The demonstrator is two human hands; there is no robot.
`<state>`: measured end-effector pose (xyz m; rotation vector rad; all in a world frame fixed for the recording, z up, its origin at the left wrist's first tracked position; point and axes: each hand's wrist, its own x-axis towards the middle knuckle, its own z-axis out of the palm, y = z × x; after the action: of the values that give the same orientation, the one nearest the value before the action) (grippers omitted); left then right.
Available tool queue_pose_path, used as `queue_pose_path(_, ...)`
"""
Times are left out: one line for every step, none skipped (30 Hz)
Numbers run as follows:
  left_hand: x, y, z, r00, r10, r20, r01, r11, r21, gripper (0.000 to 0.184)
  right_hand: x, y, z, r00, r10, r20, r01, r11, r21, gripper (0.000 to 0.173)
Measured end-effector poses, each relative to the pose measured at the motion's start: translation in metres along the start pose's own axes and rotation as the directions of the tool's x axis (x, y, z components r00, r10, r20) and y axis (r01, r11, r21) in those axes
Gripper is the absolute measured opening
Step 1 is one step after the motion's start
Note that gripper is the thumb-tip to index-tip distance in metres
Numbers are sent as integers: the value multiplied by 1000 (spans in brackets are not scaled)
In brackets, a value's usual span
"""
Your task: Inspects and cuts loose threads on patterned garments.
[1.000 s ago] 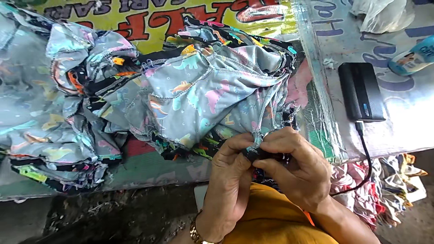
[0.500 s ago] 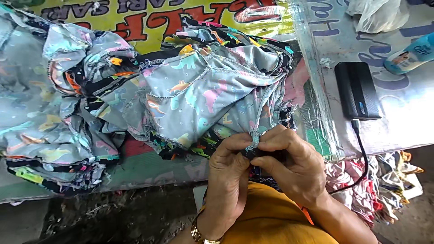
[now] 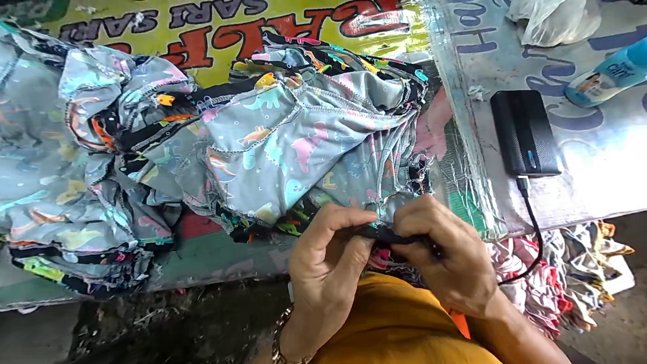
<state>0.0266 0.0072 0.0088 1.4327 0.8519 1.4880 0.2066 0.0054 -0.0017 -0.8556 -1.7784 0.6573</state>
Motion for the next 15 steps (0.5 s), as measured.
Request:
queue_pose_path(2, 0, -2, 999, 41, 28, -44, 994, 102, 13, 1, 1, -6, 1000, 13, 14, -14, 999, 52, 11)
queue_pose_path(5, 0, -3, 996, 67, 59, -77, 980, 182, 12, 2, 3, -11, 1000, 23, 20, -25, 996, 80, 14)
queue_pose_path(7, 0, -4, 993, 84, 86, -101, 971, 218, 11, 4, 4, -15, 999, 28, 22, -30, 996, 86, 16)
queue_pose_path(9, 0, -4, 991, 79, 106, -99, 975, 198, 11, 6, 6, -18, 999, 29, 24, -31, 996, 80, 17)
queue_pose_path(10, 0, -4, 992, 47, 116, -62, 990, 123, 11, 8, 8, -20, 999, 30, 26, -32, 997, 66, 17)
queue_pose_path(11, -1, -3, 993, -13, 122, 10, 1000, 19, 12, 10, 9, -21, 999, 35, 25, -36, 998, 43, 16)
queue_pose_path(12, -1, -2, 988, -88, 127, 100, 991, -91, 13, 12, 11, -22, 999, 42, 15, -42, 999, 12, 15)
queue_pose_path(13, -2, -1, 979, -162, 126, 183, 966, -183, 13, 13, 13, -21, 999, 48, 5, -48, 998, -27, 14)
queue_pose_path(14, -3, -1, 967, -223, 123, 248, 936, -251, 13, 14, 15, -20, 998, 55, -2, -55, 996, -68, 13)
queue_pose_path(15, -4, -1, 959, -259, 115, 282, 916, -286, 15, 14, 17, -18, 998, 63, -4, -63, 992, -108, 12)
queue_pose_path(15, -5, 0, 957, -271, 106, 290, 913, -288, 16, 14, 20, -15, 997, 73, -3, -73, 987, -142, 13)
queue_pose_path(15, -6, 1, 960, -261, 99, 278, 925, -257, 18, 13, 22, -14, 996, 84, 0, -82, 982, -168, 13)
queue_pose_path(14, -6, 2, 966, -244, 91, 258, 943, -212, 18, 13, 23, -13, 995, 98, 1, -96, 978, -183, 12)
queue_pose_path(12, -6, 4, 971, -223, 83, 234, 958, -163, 18, 13, 23, -13, 993, 114, -9, -114, 977, -182, 11)
queue_pose_path(11, -6, 6, 976, -203, 76, 212, 969, -129, 17, 13, 22, -14, 991, 129, -29, -132, 978, -161, 10)
